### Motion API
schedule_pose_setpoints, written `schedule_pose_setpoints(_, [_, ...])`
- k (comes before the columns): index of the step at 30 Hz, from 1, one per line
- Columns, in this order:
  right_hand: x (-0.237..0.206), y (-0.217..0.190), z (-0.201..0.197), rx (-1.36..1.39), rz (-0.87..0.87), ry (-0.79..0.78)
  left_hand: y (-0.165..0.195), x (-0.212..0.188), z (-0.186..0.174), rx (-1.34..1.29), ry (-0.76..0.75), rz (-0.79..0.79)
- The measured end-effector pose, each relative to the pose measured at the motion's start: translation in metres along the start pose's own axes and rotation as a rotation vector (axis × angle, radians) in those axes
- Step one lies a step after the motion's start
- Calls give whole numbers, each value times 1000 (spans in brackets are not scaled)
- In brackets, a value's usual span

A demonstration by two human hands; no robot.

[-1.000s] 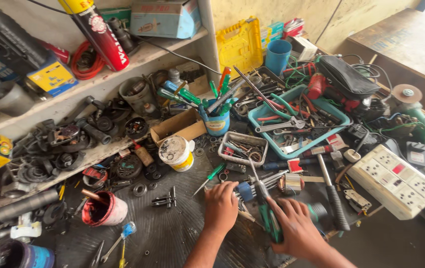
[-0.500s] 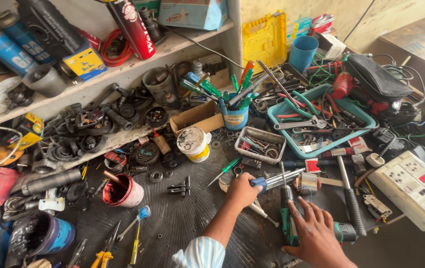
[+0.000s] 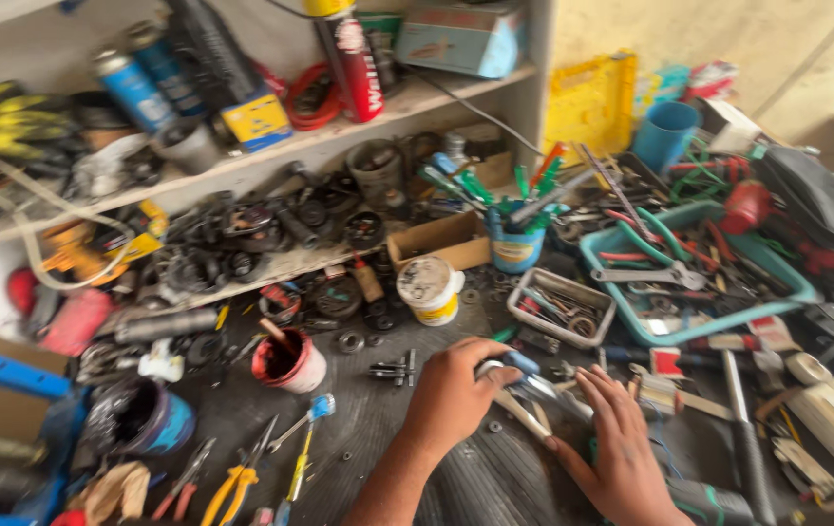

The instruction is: The person organizes a cluttered workbench by coiling a power tool cable, moving a red angle grinder, and arranging various hand tools. They wipe the work surface with a cloth and place tools into a blue bin and on a shelf.

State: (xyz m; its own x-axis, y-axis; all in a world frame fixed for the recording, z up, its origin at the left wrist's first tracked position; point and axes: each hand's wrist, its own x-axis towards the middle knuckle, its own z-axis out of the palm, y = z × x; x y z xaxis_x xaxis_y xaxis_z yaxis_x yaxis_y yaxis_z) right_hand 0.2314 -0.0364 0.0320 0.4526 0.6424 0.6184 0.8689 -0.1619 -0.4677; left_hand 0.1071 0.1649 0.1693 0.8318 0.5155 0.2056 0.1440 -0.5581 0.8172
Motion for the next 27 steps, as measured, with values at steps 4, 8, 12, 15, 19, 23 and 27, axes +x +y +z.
schedule_pose_setpoints(4, [2, 3, 45, 511, 484, -538, 8, -6, -16, -122, -89, -128])
schedule_pose_setpoints(8, [-10, 6, 81, 1098, 839, -734, -31, -11, -14, -289, -60, -322])
schedule_pose_setpoints(12, [3, 7, 95, 1129, 912, -737, -91, -28, 11, -811, 95, -175])
schedule_pose_setpoints(15, [29, -5, 102, 1092, 860, -585, -115, -50, 50, -885, 83, -172])
schedule_pose_setpoints(19, [66, -31, 106, 1037, 578, -351, -117, -66, 86, -871, 112, -354])
schedule_pose_setpoints(23, [105, -52, 96, 891, 305, -418, -99, -57, 69, -761, 185, -432])
schedule_pose_setpoints(27, [145, -71, 83, 809, 170, -511, -69, -37, 26, -680, 308, -406])
